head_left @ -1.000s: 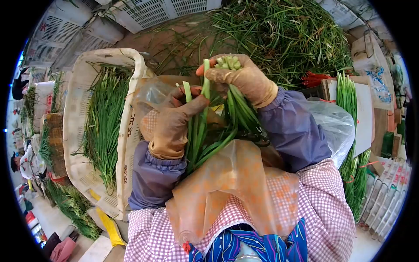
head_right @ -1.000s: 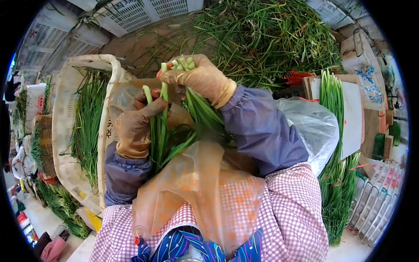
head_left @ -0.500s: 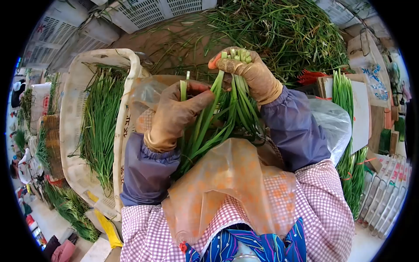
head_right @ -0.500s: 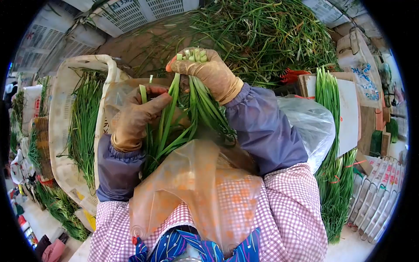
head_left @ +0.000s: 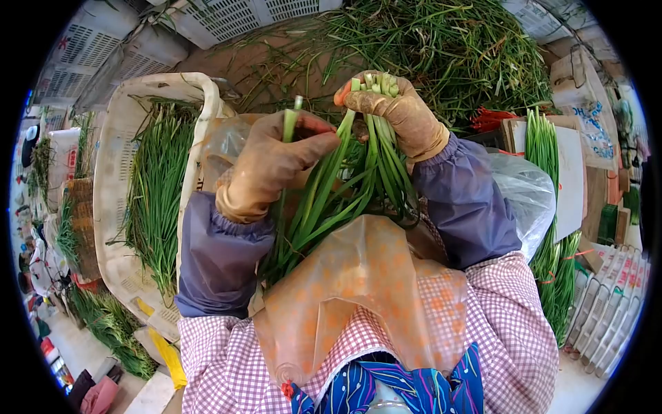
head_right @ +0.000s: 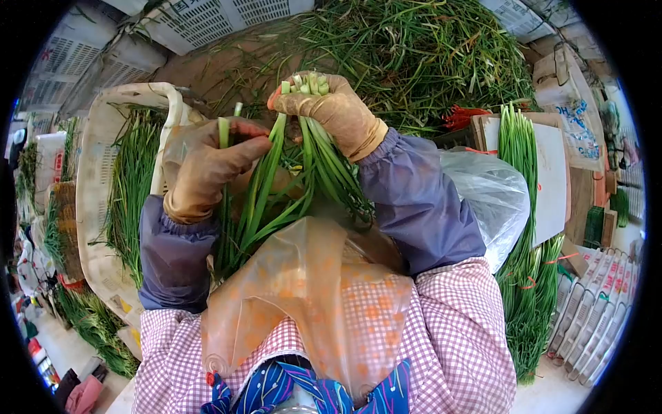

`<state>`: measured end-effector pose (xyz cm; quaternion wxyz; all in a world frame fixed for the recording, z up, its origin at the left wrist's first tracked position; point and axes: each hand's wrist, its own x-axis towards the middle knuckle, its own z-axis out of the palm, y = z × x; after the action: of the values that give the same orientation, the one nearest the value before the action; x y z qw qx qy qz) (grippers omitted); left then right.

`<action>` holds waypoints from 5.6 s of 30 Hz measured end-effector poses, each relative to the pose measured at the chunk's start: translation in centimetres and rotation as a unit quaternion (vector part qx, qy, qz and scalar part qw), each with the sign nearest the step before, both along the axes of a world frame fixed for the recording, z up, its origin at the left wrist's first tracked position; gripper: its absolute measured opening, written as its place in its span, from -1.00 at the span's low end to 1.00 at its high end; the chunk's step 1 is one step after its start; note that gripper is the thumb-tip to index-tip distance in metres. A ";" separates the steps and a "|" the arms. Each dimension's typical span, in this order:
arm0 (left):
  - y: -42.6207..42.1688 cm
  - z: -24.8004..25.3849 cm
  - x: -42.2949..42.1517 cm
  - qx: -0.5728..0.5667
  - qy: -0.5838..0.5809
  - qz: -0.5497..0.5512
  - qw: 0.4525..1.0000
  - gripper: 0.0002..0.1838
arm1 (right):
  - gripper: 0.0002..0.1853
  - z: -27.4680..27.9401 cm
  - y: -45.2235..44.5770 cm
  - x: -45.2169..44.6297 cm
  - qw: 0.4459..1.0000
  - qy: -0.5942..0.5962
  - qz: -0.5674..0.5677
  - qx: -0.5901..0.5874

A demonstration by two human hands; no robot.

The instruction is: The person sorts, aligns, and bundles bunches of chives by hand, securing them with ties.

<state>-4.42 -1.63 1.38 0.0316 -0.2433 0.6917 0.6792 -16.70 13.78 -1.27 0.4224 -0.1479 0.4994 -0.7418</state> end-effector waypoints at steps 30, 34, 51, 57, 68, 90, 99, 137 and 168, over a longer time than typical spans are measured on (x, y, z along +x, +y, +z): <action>-2.0 0.6 -2.6 -0.334 0.134 -0.116 0.926 -0.86 | -0.65 -0.2 0.6 -0.3 0.996 0.004 0.092 0.004; -3.6 -0.1 -3.5 -0.339 0.115 -0.091 0.929 -0.92 | -0.29 0.6 1.4 0.2 0.988 -0.013 0.148 -0.040; -1.5 -2.7 -1.8 0.347 0.099 0.147 0.921 -0.55 | -0.87 1.9 2.3 -0.3 0.999 0.031 0.025 -0.007; 0.3 -3.1 -1.4 0.357 0.094 0.156 0.916 -0.53 | -0.85 -0.2 -1.6 1.5 0.998 0.032 -0.050 -0.003; -1.5 -2.1 -2.9 0.124 0.062 0.048 0.989 -0.70 | -0.77 2.5 7.5 -6.6 0.981 0.111 -0.111 -0.114; -3.1 -3.1 -5.4 -0.135 -0.104 -0.289 0.942 -0.63 | -0.86 6.0 21.1 -23.5 0.842 0.208 -0.496 -0.025; -10.0 -5.6 -12.5 -0.058 -0.142 0.010 0.988 -0.60 | -0.85 7.7 21.3 -21.7 0.813 0.182 -0.551 0.055; 10.9 -1.1 -12.4 0.345 0.209 -0.007 0.915 -0.47 | 0.40 -0.7 8.5 -0.7 0.875 0.449 -0.132 0.125; 6.3 -6.0 -17.8 0.197 0.046 0.068 0.977 -0.71 | -0.51 15.1 37.4 2.3 0.905 -0.024 -0.414 0.098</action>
<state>-22.21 4.72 -4.65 0.0002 -0.2472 0.5267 0.8133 -14.36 51.14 13.88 0.1016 0.1317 0.5757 -0.8006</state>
